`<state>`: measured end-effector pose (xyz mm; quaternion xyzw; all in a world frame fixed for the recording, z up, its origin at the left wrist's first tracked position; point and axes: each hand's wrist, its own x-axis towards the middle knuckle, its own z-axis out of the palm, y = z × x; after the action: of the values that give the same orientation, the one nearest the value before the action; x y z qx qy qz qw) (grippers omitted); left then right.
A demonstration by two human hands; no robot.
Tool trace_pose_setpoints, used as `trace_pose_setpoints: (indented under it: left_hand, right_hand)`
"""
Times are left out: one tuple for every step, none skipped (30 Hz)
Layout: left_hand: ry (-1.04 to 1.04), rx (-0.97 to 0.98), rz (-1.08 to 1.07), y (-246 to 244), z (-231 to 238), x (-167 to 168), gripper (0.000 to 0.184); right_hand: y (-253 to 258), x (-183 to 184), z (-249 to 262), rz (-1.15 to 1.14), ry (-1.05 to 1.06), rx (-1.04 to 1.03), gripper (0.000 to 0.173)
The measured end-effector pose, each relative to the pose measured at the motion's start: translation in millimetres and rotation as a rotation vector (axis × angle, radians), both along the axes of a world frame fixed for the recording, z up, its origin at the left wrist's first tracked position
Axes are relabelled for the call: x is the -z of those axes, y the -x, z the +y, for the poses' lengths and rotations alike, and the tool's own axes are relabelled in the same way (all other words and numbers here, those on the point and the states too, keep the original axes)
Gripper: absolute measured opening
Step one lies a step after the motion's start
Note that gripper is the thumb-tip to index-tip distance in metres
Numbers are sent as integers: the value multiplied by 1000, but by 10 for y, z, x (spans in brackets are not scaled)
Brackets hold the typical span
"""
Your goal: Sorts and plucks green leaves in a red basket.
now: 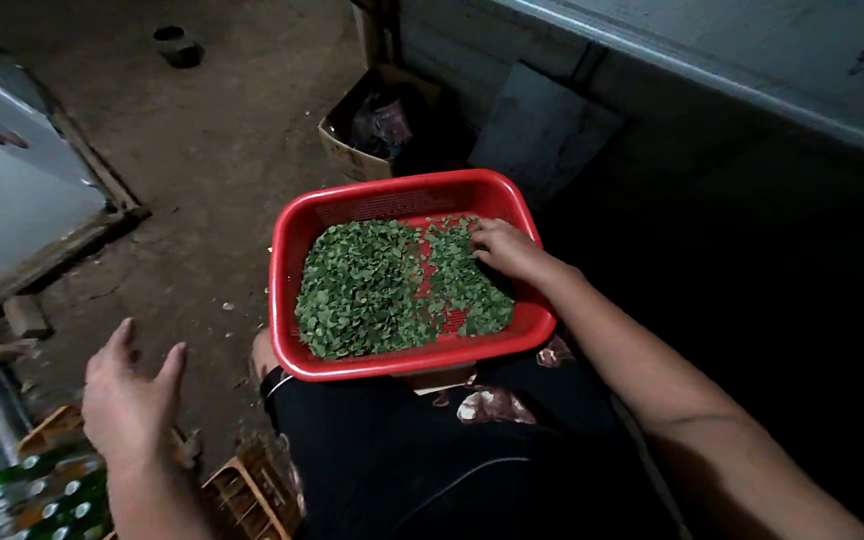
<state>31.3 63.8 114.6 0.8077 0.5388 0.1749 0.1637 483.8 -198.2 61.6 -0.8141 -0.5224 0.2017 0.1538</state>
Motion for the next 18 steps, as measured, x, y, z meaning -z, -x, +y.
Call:
trace_pose_setpoints:
  left_hand:
    - [23,-25,37,34,-12,7,70]
    - [39,-34,53,51,-37,21,70]
    - [46,-25,61,55,-68,45,68]
    - [58,-4,69,42,-105,67,64]
    - [70,19,82,20,-137,92,61]
    - [79,43,89,-5,-161,122,59]
    - [81,70,87,-35,-182,152,58]
    - [87,92,85,-78,-206,166,56]
    - [98,108,86,-129,-231,172,54]
    - [109,125,85,-188,-262,170,53]
    - [116,143,80,-253,-297,163,51]
    - [117,165,75,-320,-340,152,50]
    - [117,193,64,-385,-385,141,48]
    - [114,220,52,-447,-431,136,47]
    - [106,247,38,-508,-481,142,46]
    - [110,274,22,-574,-534,151,44]
    - [122,301,7,-648,-592,162,42]
    - [131,335,-8,-728,-652,179,40]
  right_hand:
    - [2,26,62,-15,20,-49,15]
    - [11,49,129,-31,43,-95,15]
    - [24,71,195,-44,71,-137,17]
    - [34,109,255,-64,91,-175,18]
    - [38,156,311,-81,102,-208,20]
    - [40,203,361,-102,97,-237,20]
    - [41,247,405,-133,88,-262,20]
    - [41,288,446,-162,90,-279,19]
    - [37,328,479,-190,93,-293,19]
    - [30,358,504,-214,110,-305,19]
    - [21,380,516,-224,123,-312,19]
    - [6,402,516,-231,126,-312,19]
    - [-14,416,507,-231,124,-302,20]
    - [-28,402,489,-229,124,-288,20]
    - [-35,361,468,-213,131,-266,20]
    - [-35,303,438,-183,133,-239,20]
    - [-28,226,397,-147,131,-213,20]
    - [-25,166,347,-113,117,-187,18]
